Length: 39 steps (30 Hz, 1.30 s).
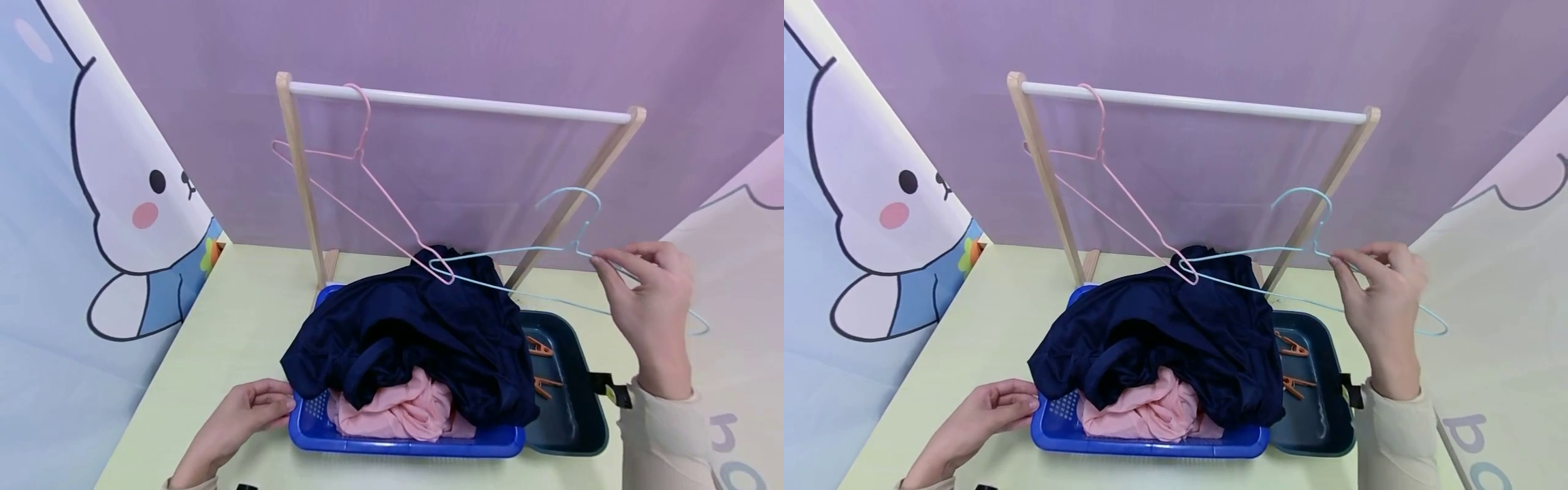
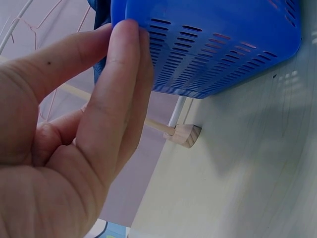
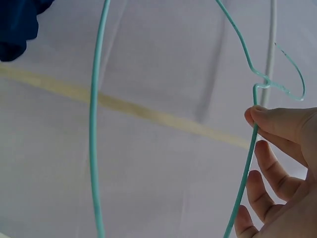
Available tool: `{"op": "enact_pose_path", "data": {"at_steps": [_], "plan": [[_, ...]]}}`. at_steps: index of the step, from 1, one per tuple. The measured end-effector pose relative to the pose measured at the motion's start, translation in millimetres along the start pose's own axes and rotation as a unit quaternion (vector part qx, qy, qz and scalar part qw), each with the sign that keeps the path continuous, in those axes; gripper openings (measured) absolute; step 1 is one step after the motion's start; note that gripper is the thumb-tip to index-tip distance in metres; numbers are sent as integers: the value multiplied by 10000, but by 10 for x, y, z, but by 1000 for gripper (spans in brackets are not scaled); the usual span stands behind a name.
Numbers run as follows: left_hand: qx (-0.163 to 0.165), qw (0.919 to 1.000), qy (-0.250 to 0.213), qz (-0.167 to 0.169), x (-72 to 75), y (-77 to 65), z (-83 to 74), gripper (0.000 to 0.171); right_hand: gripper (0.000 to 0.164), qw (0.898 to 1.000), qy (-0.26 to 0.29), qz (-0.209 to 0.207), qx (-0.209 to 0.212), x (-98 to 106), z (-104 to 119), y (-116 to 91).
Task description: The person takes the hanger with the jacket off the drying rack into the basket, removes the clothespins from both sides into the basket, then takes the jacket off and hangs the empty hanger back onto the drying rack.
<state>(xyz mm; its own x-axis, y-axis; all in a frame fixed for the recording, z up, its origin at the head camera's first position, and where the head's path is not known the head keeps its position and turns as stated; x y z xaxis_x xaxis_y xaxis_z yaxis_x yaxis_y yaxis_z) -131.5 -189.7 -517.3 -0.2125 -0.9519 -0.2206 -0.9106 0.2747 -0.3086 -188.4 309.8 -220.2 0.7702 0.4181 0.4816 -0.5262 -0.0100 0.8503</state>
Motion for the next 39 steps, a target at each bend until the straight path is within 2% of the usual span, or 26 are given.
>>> {"op": "enact_pose_path", "data": {"at_steps": [7, 13, 25, 35, 39], "plan": [[-116, 9999, -56, 53, -10, 1, -11, 43, 5, 9994, 320, -154, -28, -264, 54, 171], [108, 9999, -49, -4, 10, -38, 60, 42, 3, 9980, 491, -325, -217, -438, 79, 289], [397, 9991, -91, -119, 49, -27, 121, 41, 6, 9970, 455, -540, -314, -551, 186, 596], [322, 9994, -147, -53, 25, -47, 115, 38, 5, 9957, 535, -459, -598, -677, 254, 757], [423, 9990, -91, -144, 39, -37, 112, 39, 7, 9956, 542, -340, -683, -734, 263, 816]]}}
Point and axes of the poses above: each hand's wrist, its own y-axis towards the middle knuckle, its own x-axis out of the back of the hand, z = x × y, the point moved 10 cm from there along y, towards the middle knuckle, and after that the axes turned 9 degrees about -y, right-handed, at the moved point
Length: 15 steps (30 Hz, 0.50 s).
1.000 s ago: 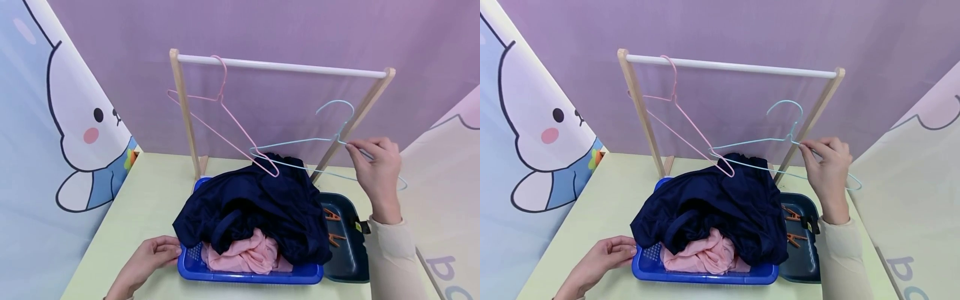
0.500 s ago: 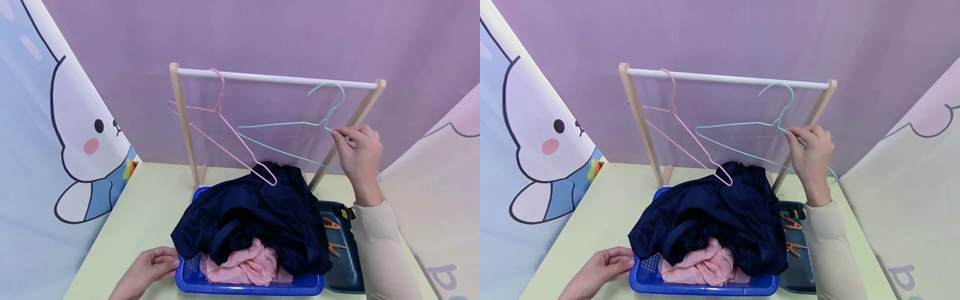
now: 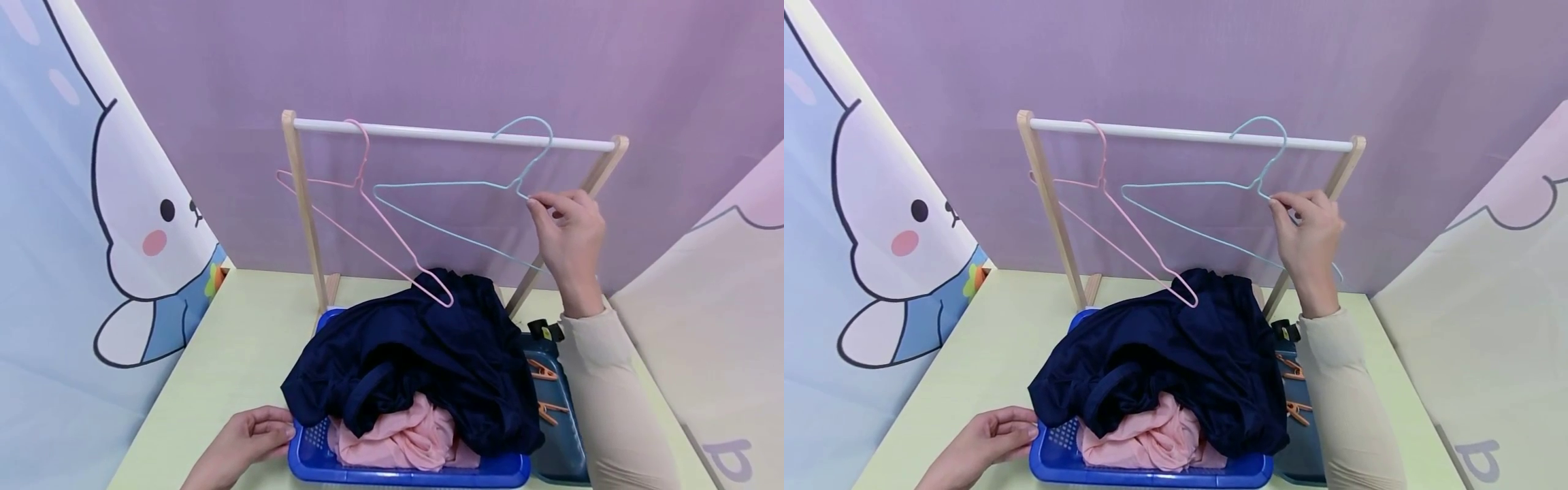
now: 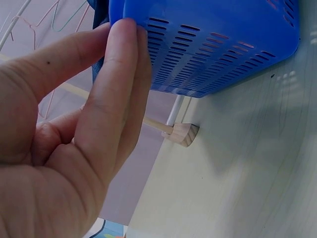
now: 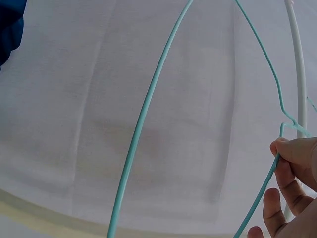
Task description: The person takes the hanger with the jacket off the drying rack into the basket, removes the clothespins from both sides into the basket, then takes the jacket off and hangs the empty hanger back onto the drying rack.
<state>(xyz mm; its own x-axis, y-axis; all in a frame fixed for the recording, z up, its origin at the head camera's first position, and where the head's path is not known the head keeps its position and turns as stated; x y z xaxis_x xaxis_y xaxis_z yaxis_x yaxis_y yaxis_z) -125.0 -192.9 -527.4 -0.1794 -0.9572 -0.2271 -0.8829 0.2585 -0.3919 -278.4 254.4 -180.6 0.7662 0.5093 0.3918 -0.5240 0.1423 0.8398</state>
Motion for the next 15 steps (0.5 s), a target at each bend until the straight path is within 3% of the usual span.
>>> {"op": "enact_pose_path", "data": {"at_steps": [9, 15], "plan": [[-73, 9999, 66, 47, -6, 3, -15, 39, 12, 9997, 146, 195, -104, -148, 51, 40], [-111, 9999, 49, 96, -11, -2, -33, 39, 8, 9994, 228, 244, 53, -234, 92, 17]]}}
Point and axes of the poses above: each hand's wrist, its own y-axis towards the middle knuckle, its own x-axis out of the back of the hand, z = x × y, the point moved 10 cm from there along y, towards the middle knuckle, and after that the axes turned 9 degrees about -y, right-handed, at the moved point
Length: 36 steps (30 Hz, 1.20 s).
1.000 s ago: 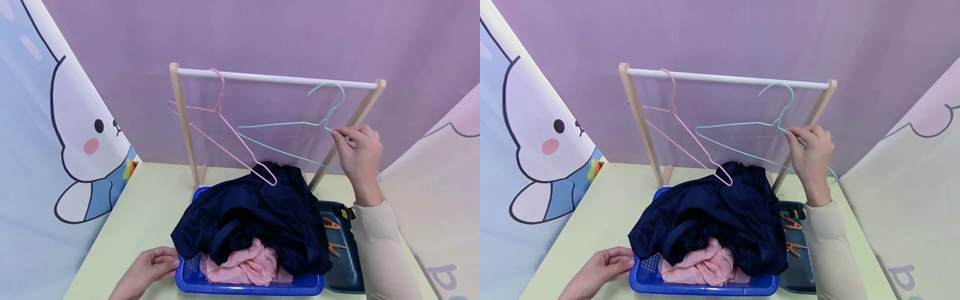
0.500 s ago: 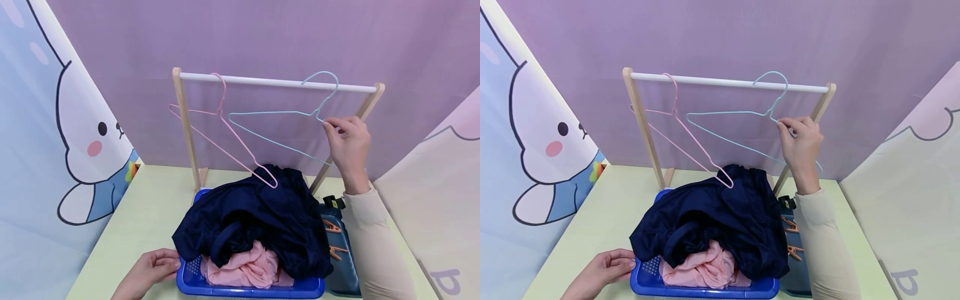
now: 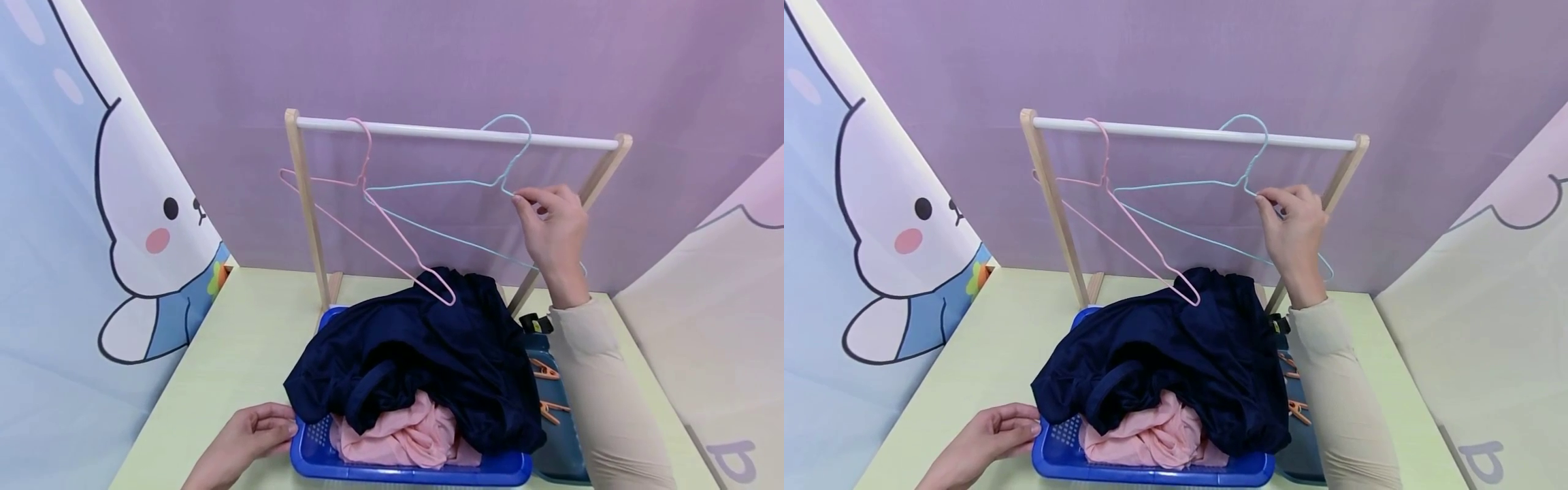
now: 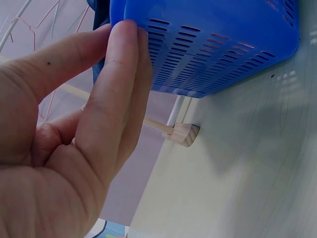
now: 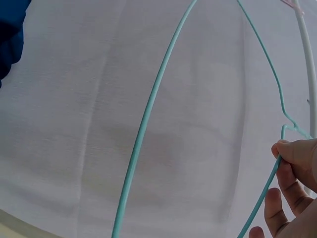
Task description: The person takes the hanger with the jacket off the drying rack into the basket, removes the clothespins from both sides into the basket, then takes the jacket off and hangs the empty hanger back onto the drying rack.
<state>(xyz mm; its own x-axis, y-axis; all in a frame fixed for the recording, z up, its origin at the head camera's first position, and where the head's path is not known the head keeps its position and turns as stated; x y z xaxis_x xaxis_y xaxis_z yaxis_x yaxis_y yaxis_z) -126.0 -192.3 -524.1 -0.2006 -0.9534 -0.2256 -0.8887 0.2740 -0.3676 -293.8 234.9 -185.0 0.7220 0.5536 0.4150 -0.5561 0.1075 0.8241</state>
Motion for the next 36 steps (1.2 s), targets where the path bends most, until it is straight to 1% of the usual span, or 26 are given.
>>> {"op": "enact_pose_path", "data": {"at_steps": [2, 9, 14, 18, 23, 25, 31, 36], "plan": [[-30, 10000, -2, 31, -7, 1, -7, 40, 8, 10000, -17, 33, 25, -16, -11, -22], [-325, 9993, -46, 194, -43, 9, -82, 40, 9, 9999, -12, 71, 81, -17, -60, -40], [-354, 9992, -11, 179, -45, 10, -104, 40, 9, 9997, -133, 111, 164, 1, -77, -24], [-444, 9988, 34, 202, -59, 7, -143, 40, 9, 9993, -248, 212, 187, 24, -72, -8], [-496, 9986, 69, 189, -61, -32, -178, 40, 12, 9985, -342, 423, 89, 60, -70, -37], [-445, 9989, 100, 135, -52, -48, -178, 41, 13, 9981, -358, 507, 19, 83, -70, -60], [-355, 9992, 158, 22, -27, -93, -162, 44, 17, 9959, -406, 802, -29, 187, -44, -206], [-414, 9990, 120, 102, -46, -125, -172, 43, 22, 9921, -631, 1085, 49, 344, -12, -468]]}}
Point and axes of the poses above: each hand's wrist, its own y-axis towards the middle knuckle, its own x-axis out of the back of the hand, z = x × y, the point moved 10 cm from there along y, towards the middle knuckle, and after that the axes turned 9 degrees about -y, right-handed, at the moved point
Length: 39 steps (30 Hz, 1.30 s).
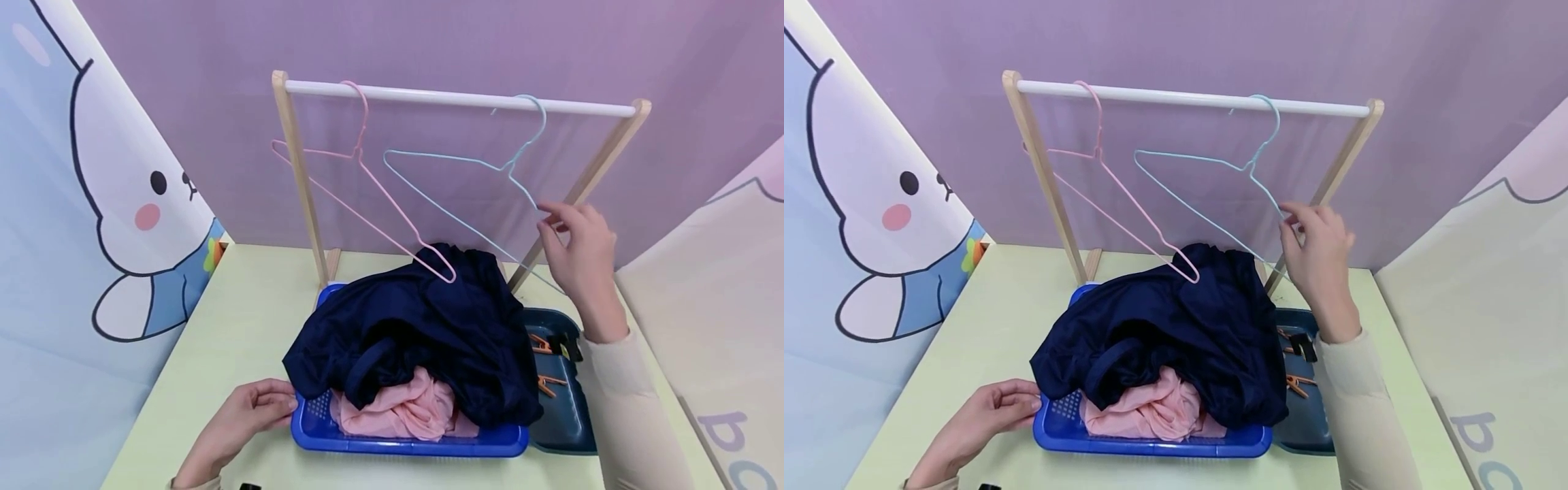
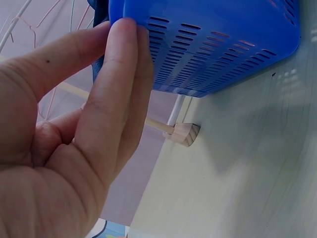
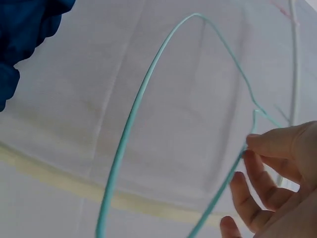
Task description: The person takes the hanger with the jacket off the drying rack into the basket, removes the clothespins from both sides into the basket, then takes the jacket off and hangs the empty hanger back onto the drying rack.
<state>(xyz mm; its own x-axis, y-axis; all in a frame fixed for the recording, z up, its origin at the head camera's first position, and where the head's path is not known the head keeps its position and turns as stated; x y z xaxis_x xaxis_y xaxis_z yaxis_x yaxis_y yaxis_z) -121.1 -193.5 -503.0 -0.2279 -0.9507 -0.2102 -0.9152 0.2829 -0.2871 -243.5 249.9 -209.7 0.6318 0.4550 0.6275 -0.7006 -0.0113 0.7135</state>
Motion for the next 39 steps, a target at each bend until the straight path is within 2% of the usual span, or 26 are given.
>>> {"op": "enact_pose_path", "data": {"at_steps": [3, 8, 10, 12, 16, 19, 22, 26, 29, 31, 35, 37, 39], "plan": [[-25, 10000, -42, 25, -6, 10, -17, 42, 23, 9998, -145, 23, 152, 95, 27, -205], [6, 10000, -91, -2, -15, 20, -24, 41, 27, 9963, -60, -64, 855, 240, 161, -630], [11, 10000, -97, -6, -21, 21, -26, 41, 32, 9945, 0, 86, 1040, 240, 204, -818], [3, 10000, -99, 1, -27, 22, -30, 41, 36, 9940, 51, 383, 1028, 194, 203, -989], [-38, 9999, -102, 11, -34, 22, -44, 41, 41, 9912, -14, 1188, 587, 12, 50, -1262], [-58, 9999, -99, 5, -30, 22, -50, 41, 45, 9843, 88, 1762, 91, -165, -166, -1445], [-35, 9999, -97, -7, -22, 25, -45, 41, 54, 9716, 364, 2313, -356, -381, -392, -1637], [19, 9999, -109, -26, -15, 26, -29, 40, 69, 9471, 802, 2961, -946, -636, -579, -1866], [61, 9999, -123, -47, -9, 25, -12, 41, 72, 9384, 1008, 3051, -1274, -716, -612, -1952], [76, 9999, -132, -43, -4, 24, 2, 41, 70, 9425, 1040, 2890, -1320, -716, -587, -1954], [41, 9999, -113, -25, 0, 18, 9, 41, 66, 9550, 1171, 2505, -1075, -677, -415, -1876], [29, 9999, -110, -22, -2, 13, 7, 41, 65, 9554, 1327, 2490, -877, -688, -288, -1839], [35, 9999, -117, -25, -4, 10, 6, 41, 67, 9506, 1479, 2635, -708, -730, -155, -1823]]}}
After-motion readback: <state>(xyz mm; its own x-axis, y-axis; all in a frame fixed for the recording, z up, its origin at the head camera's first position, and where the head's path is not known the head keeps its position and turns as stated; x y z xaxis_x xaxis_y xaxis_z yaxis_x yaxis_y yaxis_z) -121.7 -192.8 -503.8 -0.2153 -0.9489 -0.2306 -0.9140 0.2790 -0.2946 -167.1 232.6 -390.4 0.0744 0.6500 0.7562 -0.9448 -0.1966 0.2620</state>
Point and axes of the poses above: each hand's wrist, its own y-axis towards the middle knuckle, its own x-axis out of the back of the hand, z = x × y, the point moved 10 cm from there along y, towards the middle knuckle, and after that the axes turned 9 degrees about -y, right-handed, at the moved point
